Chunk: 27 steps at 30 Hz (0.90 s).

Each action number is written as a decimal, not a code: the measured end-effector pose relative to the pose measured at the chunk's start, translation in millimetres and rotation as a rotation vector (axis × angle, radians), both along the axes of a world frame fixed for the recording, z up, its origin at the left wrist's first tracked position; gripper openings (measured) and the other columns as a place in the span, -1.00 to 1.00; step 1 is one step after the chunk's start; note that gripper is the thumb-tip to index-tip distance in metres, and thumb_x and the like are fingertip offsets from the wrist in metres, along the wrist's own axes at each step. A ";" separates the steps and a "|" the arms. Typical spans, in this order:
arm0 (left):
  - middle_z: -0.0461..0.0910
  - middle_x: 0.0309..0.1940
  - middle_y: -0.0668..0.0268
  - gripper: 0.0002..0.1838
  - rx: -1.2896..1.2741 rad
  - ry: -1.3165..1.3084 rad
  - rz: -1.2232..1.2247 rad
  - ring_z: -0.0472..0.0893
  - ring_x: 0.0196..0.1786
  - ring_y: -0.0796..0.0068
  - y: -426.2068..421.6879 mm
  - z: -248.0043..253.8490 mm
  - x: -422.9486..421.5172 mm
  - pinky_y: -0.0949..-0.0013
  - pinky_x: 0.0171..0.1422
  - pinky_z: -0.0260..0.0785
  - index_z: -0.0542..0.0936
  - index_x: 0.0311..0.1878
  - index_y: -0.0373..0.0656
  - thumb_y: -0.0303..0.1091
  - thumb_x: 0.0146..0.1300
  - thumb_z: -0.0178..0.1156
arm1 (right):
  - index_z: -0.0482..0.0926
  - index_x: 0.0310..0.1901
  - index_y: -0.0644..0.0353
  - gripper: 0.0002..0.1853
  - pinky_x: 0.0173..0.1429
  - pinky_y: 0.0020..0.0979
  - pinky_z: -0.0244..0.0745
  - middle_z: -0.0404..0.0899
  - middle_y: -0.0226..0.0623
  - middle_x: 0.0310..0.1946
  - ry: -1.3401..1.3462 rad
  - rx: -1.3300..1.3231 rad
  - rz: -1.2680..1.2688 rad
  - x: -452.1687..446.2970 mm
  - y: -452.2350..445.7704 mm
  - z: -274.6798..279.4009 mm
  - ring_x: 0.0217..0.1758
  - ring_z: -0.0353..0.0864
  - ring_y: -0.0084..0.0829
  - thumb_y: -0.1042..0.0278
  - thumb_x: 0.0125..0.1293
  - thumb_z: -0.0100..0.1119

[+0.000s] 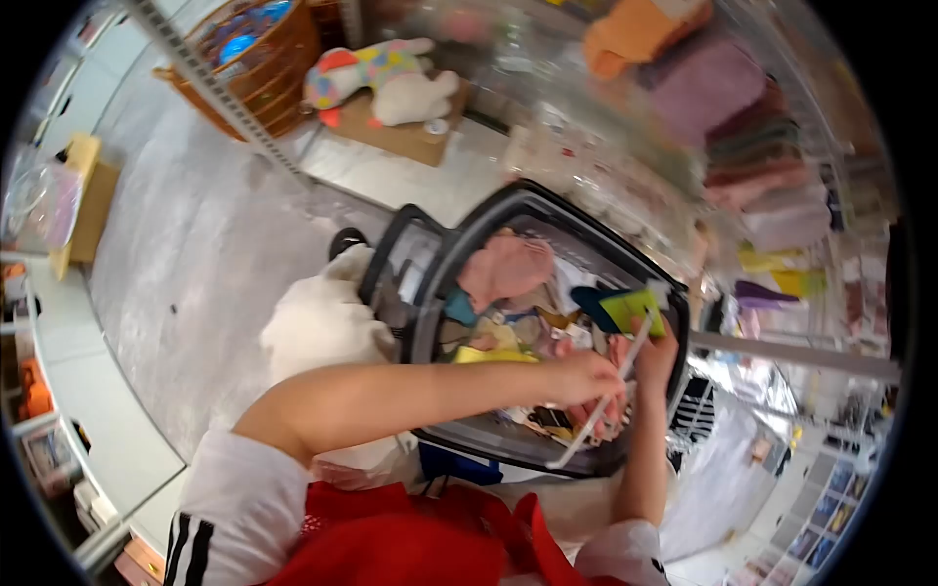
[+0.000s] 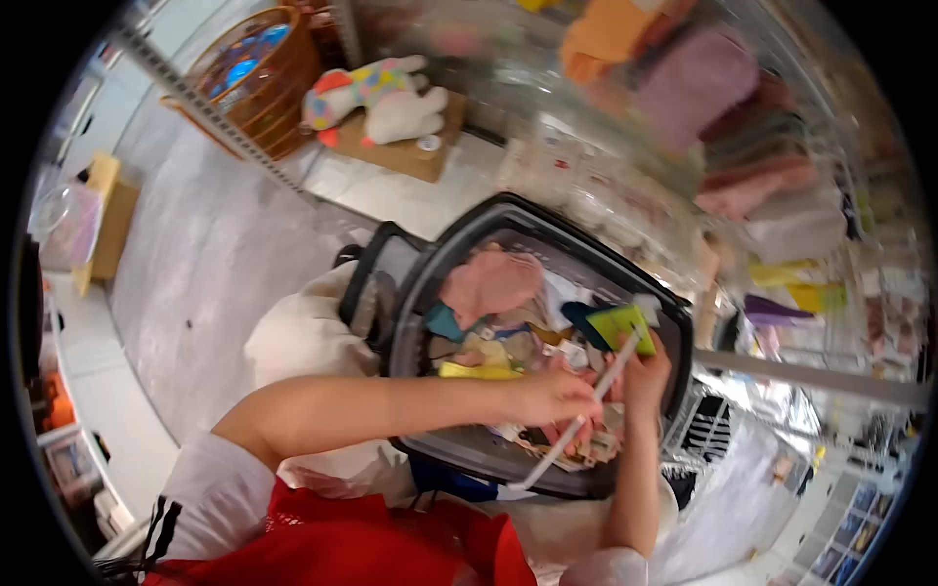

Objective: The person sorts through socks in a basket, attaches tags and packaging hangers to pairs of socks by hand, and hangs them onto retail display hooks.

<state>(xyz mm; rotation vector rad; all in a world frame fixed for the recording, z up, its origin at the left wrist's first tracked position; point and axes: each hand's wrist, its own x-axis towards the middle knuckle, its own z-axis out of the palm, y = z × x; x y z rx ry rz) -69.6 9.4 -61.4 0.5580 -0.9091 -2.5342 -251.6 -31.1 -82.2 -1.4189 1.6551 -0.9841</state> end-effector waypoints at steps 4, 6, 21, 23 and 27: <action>0.56 -0.46 0.27 -0.78 -0.103 -0.133 0.128 0.57 -0.46 0.51 -19.1 -5.6 2.0 0.50 -0.41 0.47 0.47 -0.22 -0.27 -0.32 0.29 -0.09 | 0.25 0.09 0.24 -0.55 0.06 -0.42 0.26 0.30 -0.17 -0.01 0.159 -0.210 -0.164 -1.9 2.5 -32.5 0.08 0.30 -0.37 0.38 0.19 0.10; 0.57 -0.44 0.28 -0.78 -0.311 -0.252 0.210 0.56 -0.42 0.54 -27.5 -16.3 1.1 0.52 -0.35 0.45 0.47 -0.21 -0.29 -0.32 0.28 -0.05 | 0.34 -0.02 0.26 -0.70 -0.08 -0.48 0.33 0.40 -0.26 -0.15 0.035 -0.159 -0.154 8.6 11.0 -23.3 -0.10 0.39 -0.46 0.34 0.25 0.02; 0.55 -0.24 0.26 -0.75 -0.471 -0.484 0.145 0.48 -0.24 0.63 -23.6 -26.9 -7.5 0.55 -0.18 0.36 0.48 -0.15 -0.32 -0.32 0.29 -0.04 | 0.35 -0.23 0.26 -0.88 -0.70 -0.46 0.20 0.32 -0.31 -0.70 -0.208 0.054 0.165 46.2 106.2 7.7 -0.78 0.27 -0.54 0.51 0.23 -0.20; 0.54 -0.23 0.27 -0.74 -0.527 -0.370 0.126 0.48 -0.20 0.61 -21.2 -10.7 -9.2 0.51 -0.08 0.33 0.45 -0.09 -0.32 -0.33 0.30 -0.06 | 0.36 -0.25 0.17 -0.89 -0.72 -0.60 0.02 0.22 -0.55 -0.73 -0.405 0.220 0.122 35.9 117.1 32.1 -0.78 0.16 -0.70 0.45 0.30 -0.22; 0.54 -0.19 0.27 -0.72 -0.533 -0.338 0.027 0.48 -0.17 0.59 -18.1 1.5 -4.8 0.51 -0.03 0.30 0.39 0.01 -0.28 -0.34 0.31 -0.09 | 0.37 -0.22 0.21 -0.82 -0.79 -0.62 0.01 0.15 -0.56 -0.79 -0.748 0.477 0.063 -12.4 156.4 97.1 -0.85 0.09 -0.70 0.37 0.34 -0.27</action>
